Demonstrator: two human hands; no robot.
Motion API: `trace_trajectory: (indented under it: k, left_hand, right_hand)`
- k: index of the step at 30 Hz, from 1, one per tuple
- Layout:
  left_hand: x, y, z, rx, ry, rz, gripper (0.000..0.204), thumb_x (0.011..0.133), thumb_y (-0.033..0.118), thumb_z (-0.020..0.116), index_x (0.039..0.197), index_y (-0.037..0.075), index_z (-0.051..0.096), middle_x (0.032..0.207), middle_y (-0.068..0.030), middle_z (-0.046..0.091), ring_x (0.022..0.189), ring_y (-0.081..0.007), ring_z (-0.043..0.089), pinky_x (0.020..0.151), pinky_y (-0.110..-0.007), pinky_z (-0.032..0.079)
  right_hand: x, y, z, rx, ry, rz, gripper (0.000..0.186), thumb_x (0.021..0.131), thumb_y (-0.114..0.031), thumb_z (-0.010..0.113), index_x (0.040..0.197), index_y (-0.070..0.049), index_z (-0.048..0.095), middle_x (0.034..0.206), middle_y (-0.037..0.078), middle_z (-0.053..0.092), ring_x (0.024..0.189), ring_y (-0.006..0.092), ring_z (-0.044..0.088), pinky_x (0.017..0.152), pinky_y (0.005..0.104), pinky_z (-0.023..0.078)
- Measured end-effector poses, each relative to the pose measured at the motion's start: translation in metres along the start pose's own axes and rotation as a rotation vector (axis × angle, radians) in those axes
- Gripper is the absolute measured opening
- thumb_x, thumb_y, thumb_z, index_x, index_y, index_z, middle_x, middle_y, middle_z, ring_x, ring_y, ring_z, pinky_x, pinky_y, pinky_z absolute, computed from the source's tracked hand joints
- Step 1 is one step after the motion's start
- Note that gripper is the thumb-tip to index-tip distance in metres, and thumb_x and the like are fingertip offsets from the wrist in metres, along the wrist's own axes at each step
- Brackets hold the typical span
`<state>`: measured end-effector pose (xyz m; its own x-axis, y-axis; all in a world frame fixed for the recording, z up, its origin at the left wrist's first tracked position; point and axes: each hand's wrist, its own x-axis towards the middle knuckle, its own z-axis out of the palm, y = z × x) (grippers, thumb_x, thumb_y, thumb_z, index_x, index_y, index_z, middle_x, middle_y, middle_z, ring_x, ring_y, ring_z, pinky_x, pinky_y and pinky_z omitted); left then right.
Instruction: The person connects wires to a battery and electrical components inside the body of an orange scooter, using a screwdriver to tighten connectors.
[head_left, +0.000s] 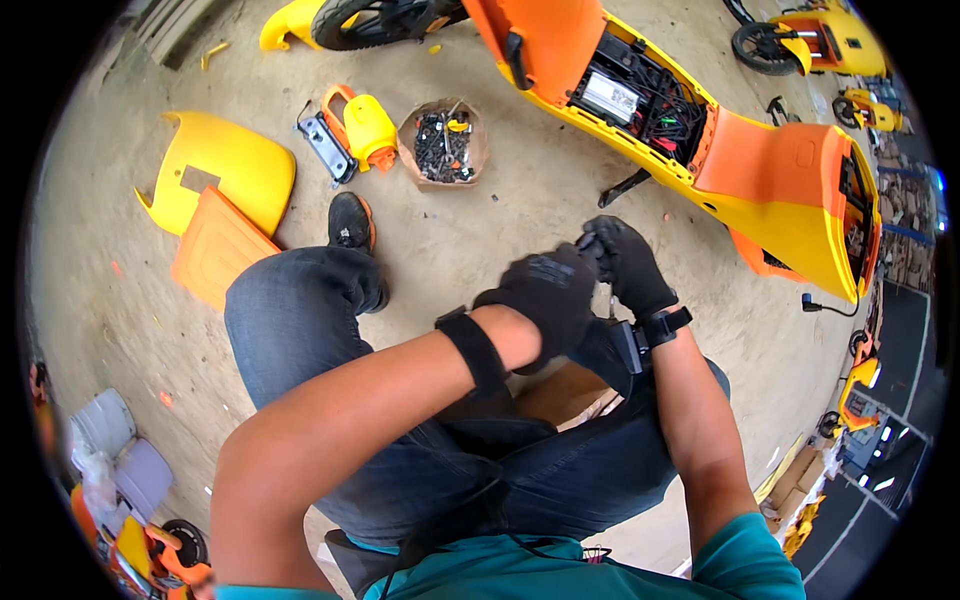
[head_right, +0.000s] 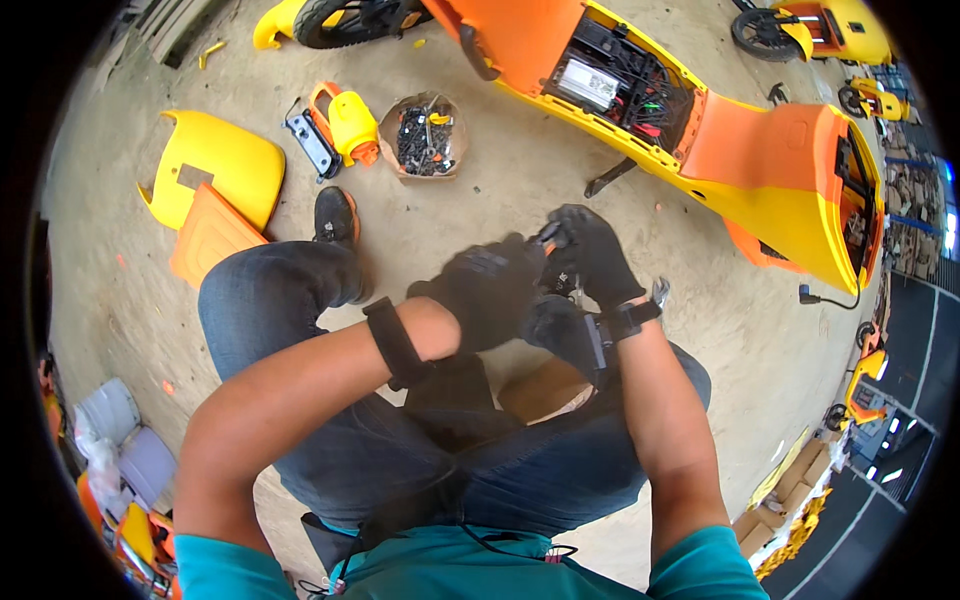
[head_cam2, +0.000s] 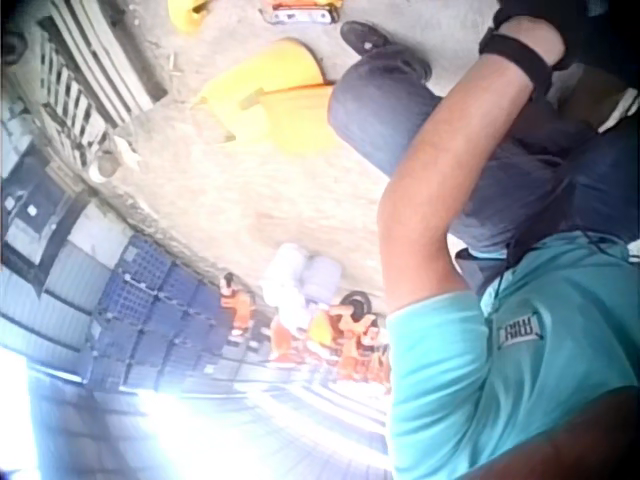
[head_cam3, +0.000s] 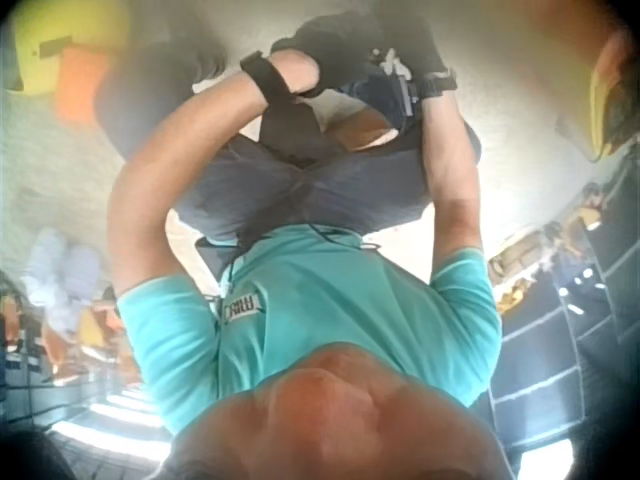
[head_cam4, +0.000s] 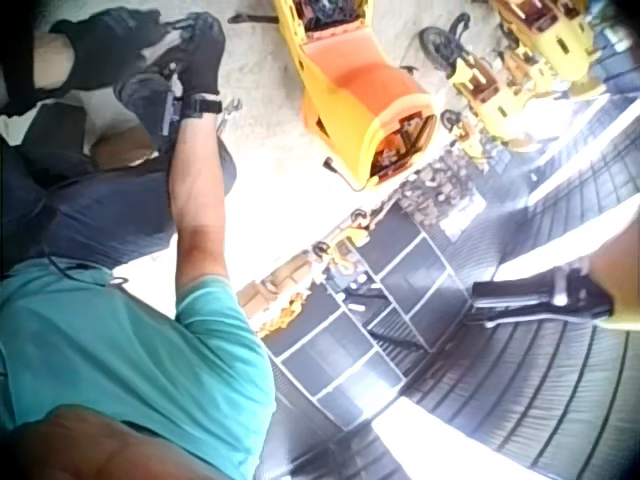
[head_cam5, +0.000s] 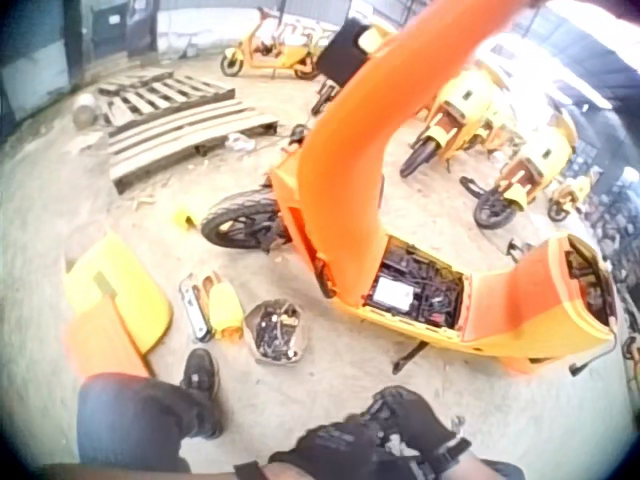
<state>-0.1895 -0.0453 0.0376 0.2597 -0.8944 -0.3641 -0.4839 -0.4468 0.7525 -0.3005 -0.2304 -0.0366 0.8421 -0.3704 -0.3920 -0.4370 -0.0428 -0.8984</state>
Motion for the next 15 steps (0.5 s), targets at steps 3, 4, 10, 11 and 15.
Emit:
trace_trajectory:
  k: [3,4,10,11,15]
  left_hand:
    - [-0.003,0.003,-0.001,0.012,0.005,0.079,0.028,0.086,0.024,0.062,0.103,0.002,0.065,0.103,-0.0194,0.065,0.090,-0.0369,0.069,0.076,-0.046,0.055]
    - [0.000,0.003,-0.003,0.046,-0.010,0.103,0.027,0.085,0.024,0.063,0.101,0.003,0.066,0.103,-0.0192,0.065,0.090,-0.0366,0.069,0.077,-0.046,0.055]
    - [-0.001,-0.003,-0.029,0.197,0.044,0.161,0.026,0.079,0.025,0.068,0.092,0.004,0.067,0.098,-0.0183,0.065,0.082,-0.0292,0.069,0.070,-0.039,0.055]
    - [-0.001,-0.006,-0.026,0.297,0.142,0.151,0.018,0.078,0.020,0.067,0.087,0.005,0.065,0.091,-0.0157,0.064,0.076,-0.0264,0.068,0.064,-0.036,0.054]
    - [0.004,-0.010,-0.042,0.253,0.261,0.038,0.009,0.076,0.015,0.066,0.082,0.009,0.062,0.078,-0.0088,0.060,0.069,-0.0229,0.066,0.059,-0.036,0.051]
  right_hand:
    - [0.021,0.016,-0.006,0.144,0.066,0.242,0.024,0.101,-0.030,0.054,0.107,-0.008,0.063,0.084,0.001,0.062,0.061,0.0079,0.054,0.051,0.0217,0.041]
    - [0.034,0.017,-0.003,0.236,0.088,0.364,0.025,0.101,-0.031,0.055,0.107,-0.009,0.063,0.084,0.000,0.063,0.060,0.0073,0.053,0.051,0.0219,0.040]
    - [0.126,0.036,0.049,0.041,0.050,0.284,0.027,0.102,-0.028,0.049,0.111,-0.009,0.066,0.080,-0.002,0.062,0.054,0.0058,0.044,0.047,0.0226,0.038]
    - [0.142,0.033,0.063,0.010,0.039,0.260,0.026,0.102,-0.027,0.049,0.111,-0.008,0.066,0.081,-0.001,0.063,0.054,0.0060,0.044,0.047,0.0226,0.038]
    - [0.198,0.050,0.099,-0.058,0.056,0.197,0.025,0.099,-0.023,0.050,0.107,-0.007,0.068,0.083,0.001,0.067,0.055,0.0059,0.046,0.048,0.0227,0.039]
